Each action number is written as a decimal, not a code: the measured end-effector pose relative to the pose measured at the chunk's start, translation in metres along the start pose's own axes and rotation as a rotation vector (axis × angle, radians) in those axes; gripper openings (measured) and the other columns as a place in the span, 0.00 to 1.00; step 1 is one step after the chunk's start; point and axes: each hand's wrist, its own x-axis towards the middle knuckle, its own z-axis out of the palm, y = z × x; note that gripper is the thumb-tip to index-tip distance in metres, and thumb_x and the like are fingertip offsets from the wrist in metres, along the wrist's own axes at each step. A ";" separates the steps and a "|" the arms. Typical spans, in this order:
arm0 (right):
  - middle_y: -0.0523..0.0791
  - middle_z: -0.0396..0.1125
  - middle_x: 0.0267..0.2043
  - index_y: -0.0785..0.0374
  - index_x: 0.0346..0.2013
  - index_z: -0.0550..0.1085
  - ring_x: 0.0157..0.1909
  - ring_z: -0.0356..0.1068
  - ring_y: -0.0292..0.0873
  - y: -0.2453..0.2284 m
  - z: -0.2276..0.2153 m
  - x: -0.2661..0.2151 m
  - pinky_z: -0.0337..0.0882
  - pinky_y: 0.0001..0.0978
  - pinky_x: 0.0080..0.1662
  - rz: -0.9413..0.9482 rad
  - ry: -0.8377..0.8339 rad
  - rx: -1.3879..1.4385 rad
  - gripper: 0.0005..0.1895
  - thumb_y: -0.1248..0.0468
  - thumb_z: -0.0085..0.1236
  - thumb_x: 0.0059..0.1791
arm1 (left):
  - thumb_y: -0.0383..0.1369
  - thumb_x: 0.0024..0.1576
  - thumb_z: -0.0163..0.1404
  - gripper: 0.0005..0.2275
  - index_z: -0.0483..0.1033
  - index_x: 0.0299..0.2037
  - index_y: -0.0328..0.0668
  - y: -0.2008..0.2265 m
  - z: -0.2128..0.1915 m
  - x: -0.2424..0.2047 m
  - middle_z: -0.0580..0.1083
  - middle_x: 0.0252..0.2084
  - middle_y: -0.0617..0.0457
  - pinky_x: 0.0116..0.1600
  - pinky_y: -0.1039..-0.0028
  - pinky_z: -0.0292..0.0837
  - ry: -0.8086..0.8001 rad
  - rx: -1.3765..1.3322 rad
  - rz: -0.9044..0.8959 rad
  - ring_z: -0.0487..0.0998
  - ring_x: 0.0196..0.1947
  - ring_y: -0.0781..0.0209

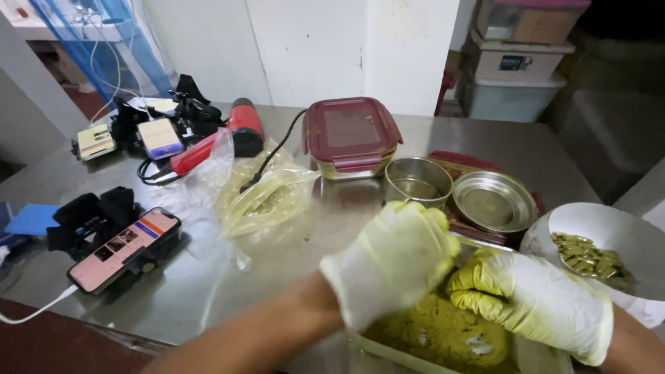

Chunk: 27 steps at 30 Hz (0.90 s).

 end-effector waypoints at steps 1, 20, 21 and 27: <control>0.39 0.79 0.39 0.48 0.40 0.81 0.41 0.78 0.46 0.001 0.002 -0.001 0.78 0.38 0.47 -0.049 0.020 -0.011 0.16 0.47 0.50 0.54 | 0.39 0.64 0.33 0.12 0.68 0.36 0.46 0.010 -0.007 -0.012 0.68 0.33 0.49 0.36 0.60 0.67 0.426 0.461 0.046 0.68 0.30 0.53; 0.22 0.84 0.46 0.30 0.43 0.87 0.52 0.81 0.26 0.014 0.015 -0.008 0.76 0.25 0.58 0.353 -0.066 -0.064 0.15 0.40 0.61 0.45 | 0.18 0.52 0.44 0.21 0.78 0.54 0.49 -0.062 -0.041 -0.083 0.75 0.55 0.48 0.53 0.59 0.72 -0.154 -0.980 -0.147 0.76 0.53 0.48; 0.23 0.84 0.46 0.31 0.42 0.87 0.51 0.82 0.27 0.015 0.016 -0.008 0.77 0.25 0.58 0.344 -0.059 -0.043 0.15 0.41 0.61 0.45 | 0.18 0.56 0.46 0.18 0.77 0.54 0.48 -0.078 -0.036 -0.094 0.74 0.57 0.49 0.62 0.61 0.69 0.025 -1.161 -0.245 0.75 0.57 0.52; 0.23 0.83 0.45 0.31 0.42 0.87 0.51 0.80 0.26 0.007 0.011 -0.006 0.76 0.24 0.58 0.353 -0.051 -0.072 0.14 0.41 0.60 0.46 | 0.27 0.59 0.50 0.14 0.77 0.55 0.41 -0.166 -0.041 -0.127 0.79 0.54 0.51 0.60 0.75 0.74 0.026 -1.247 -0.880 0.80 0.53 0.64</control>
